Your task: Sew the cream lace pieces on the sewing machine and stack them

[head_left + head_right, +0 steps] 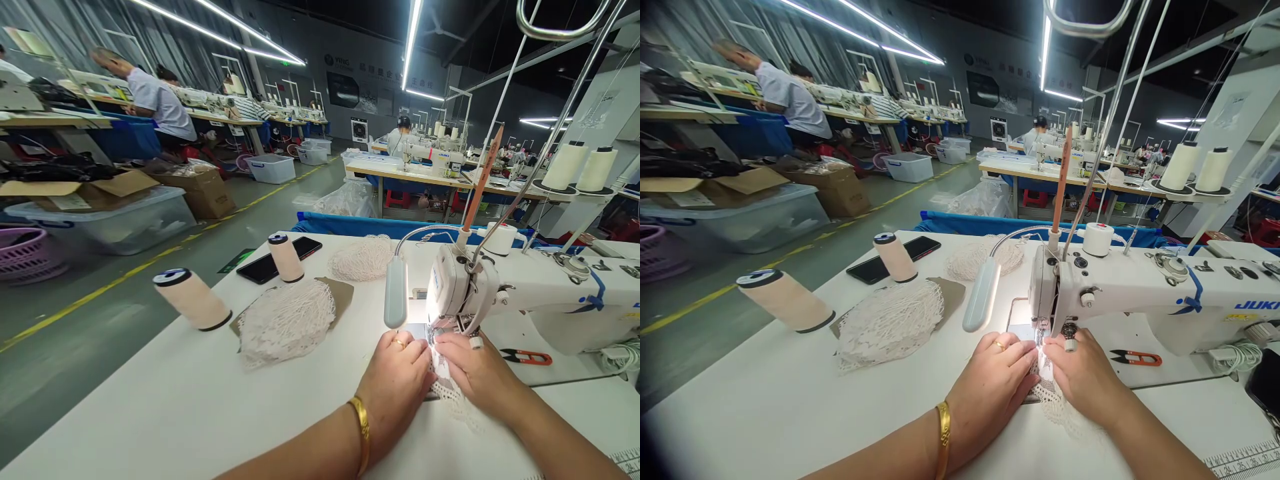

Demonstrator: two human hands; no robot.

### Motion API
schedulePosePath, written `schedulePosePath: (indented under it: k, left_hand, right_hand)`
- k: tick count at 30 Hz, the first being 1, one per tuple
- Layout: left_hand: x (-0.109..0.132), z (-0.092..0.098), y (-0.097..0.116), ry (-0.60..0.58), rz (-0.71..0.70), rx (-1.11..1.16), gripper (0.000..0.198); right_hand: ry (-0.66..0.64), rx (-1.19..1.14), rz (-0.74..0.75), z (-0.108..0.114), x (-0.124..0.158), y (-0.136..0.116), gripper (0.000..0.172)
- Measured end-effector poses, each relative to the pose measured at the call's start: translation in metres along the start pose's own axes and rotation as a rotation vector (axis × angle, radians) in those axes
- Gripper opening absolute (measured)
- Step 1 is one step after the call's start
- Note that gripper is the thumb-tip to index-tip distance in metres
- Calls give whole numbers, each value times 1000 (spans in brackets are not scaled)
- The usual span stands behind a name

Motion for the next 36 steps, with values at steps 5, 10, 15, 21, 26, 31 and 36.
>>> schedulePosePath:
  k: [5, 10, 15, 21, 26, 31, 36]
  left_hand:
    - [0, 0, 0, 39, -8, 7, 9]
    - [-1, 1, 0, 51, -13, 21, 13]
    - [-1, 2, -1, 46, -11, 45, 11]
    - [-2, -2, -6, 13, 7, 88, 9]
    - [-2, -5, -9, -10, 23, 145, 10]
    - [-3, -3, -15, -10, 26, 263, 23]
    - [-11, -5, -24, -19, 48, 357, 26]
  right_hand:
    - [41, -1, 18, 3, -1, -2, 30]
    - [65, 12, 20, 5, -4, -3, 31]
    - [75, 13, 8, 6, -7, -5, 30]
    - [56, 19, -17, 5, 0, -6, 33]
    - [-75, -121, -24, 7, 9, -16, 19]
    - [-63, -147, -31, 6, 8, -16, 16]
    - [201, -236, -136, 7, 4, -9, 18]
Point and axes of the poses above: each hand's wrist, its own x-axis away from the middle knuckle, its own z-axis out of the back of the hand, y = z × x, the point moved 3 cm from there along -x, towards the middle knuckle, and after that the axes turned 5 degrees about -x, right-handed, at the moved point
